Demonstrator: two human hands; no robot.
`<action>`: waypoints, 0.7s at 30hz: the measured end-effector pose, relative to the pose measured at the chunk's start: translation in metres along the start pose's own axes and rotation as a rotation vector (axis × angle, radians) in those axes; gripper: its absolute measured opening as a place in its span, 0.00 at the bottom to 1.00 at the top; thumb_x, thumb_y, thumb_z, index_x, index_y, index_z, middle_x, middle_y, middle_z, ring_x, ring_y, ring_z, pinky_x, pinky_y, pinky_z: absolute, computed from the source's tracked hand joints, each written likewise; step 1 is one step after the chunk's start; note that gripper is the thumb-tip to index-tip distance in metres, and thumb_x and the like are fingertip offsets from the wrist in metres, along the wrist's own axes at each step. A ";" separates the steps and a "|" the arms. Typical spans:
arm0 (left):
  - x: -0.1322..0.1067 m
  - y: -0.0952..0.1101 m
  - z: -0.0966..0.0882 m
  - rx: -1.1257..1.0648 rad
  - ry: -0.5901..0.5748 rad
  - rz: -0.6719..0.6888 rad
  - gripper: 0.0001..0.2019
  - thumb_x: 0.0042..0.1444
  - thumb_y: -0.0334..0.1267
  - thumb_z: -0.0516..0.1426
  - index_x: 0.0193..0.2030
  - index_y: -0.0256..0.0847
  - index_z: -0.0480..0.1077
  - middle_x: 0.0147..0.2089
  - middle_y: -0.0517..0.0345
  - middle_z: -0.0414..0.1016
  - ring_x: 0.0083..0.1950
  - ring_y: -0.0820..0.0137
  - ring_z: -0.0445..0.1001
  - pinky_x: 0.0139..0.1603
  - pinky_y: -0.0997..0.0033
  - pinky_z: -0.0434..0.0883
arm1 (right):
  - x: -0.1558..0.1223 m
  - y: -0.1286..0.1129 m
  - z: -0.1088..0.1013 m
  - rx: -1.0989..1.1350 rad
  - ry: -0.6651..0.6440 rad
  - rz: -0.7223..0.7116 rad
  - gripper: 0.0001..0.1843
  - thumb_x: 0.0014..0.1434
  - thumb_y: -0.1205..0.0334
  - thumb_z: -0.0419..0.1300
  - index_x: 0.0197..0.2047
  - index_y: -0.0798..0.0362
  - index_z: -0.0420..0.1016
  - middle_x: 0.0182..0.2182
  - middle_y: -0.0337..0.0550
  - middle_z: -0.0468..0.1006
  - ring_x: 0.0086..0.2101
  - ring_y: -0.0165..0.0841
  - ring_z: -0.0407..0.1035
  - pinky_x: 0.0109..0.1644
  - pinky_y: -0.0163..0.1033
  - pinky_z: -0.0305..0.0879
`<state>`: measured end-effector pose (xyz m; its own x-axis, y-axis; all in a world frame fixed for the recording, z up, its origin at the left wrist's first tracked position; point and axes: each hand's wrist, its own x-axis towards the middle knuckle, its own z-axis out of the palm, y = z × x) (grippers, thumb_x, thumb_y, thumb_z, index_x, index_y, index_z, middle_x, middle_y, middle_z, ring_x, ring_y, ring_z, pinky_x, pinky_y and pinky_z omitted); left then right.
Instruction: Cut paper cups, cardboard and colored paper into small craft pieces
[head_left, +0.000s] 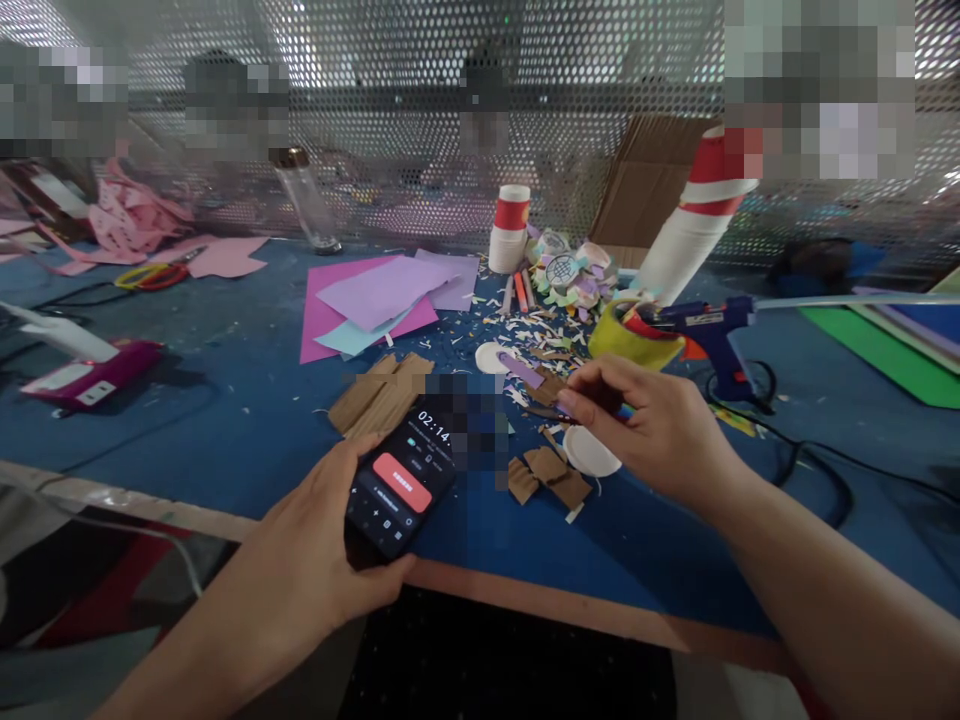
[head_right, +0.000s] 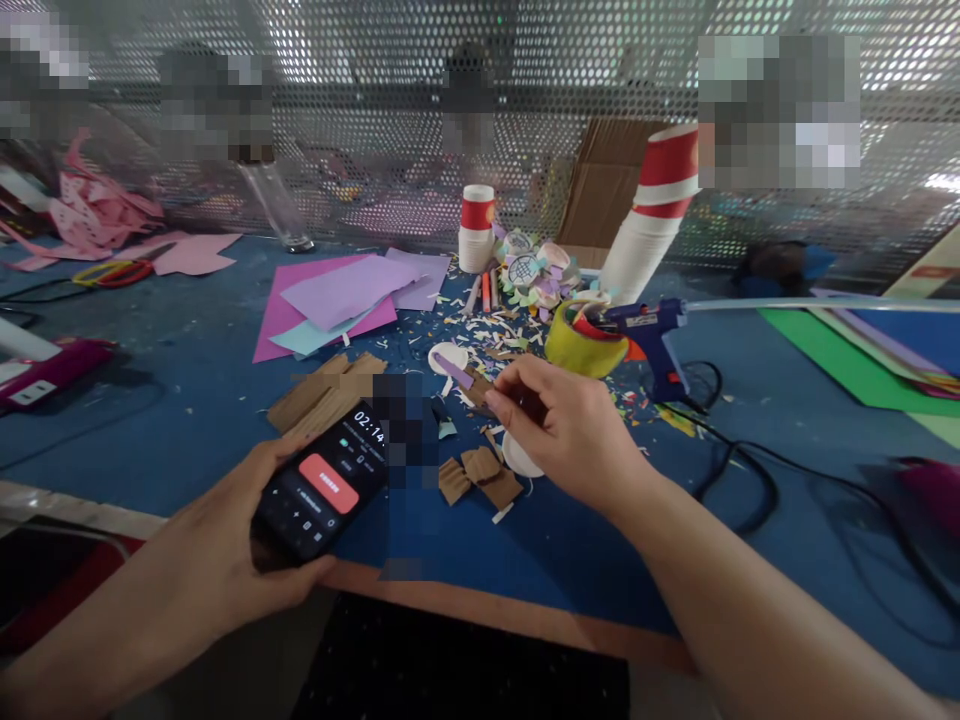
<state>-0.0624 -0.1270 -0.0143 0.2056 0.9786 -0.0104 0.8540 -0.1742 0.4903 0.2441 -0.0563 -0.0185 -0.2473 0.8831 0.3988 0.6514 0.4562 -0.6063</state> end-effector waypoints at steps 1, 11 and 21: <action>0.000 0.000 0.000 -0.007 0.005 0.005 0.36 0.51 0.43 0.65 0.65 0.48 0.57 0.58 0.47 0.74 0.57 0.48 0.77 0.53 0.42 0.75 | 0.000 0.000 0.000 -0.002 0.001 -0.001 0.08 0.66 0.58 0.59 0.36 0.51 0.73 0.26 0.37 0.74 0.24 0.28 0.65 0.26 0.34 0.61; -0.007 0.008 0.011 0.169 -0.038 0.045 0.57 0.50 0.66 0.63 0.76 0.45 0.37 0.61 0.35 0.76 0.52 0.41 0.81 0.41 0.48 0.78 | -0.001 0.001 -0.001 -0.016 -0.011 -0.006 0.08 0.66 0.58 0.59 0.36 0.51 0.72 0.26 0.37 0.74 0.23 0.28 0.65 0.26 0.34 0.60; 0.032 0.026 0.003 0.002 0.035 0.225 0.43 0.63 0.59 0.56 0.77 0.48 0.42 0.38 0.59 0.81 0.36 0.63 0.81 0.38 0.64 0.76 | 0.000 -0.001 0.000 0.000 -0.023 -0.005 0.08 0.66 0.58 0.59 0.36 0.51 0.73 0.25 0.36 0.73 0.23 0.28 0.64 0.26 0.34 0.60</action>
<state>-0.0325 -0.1001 -0.0042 0.3743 0.9183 0.1290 0.7896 -0.3886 0.4749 0.2439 -0.0565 -0.0177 -0.2671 0.8830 0.3860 0.6498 0.4608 -0.6045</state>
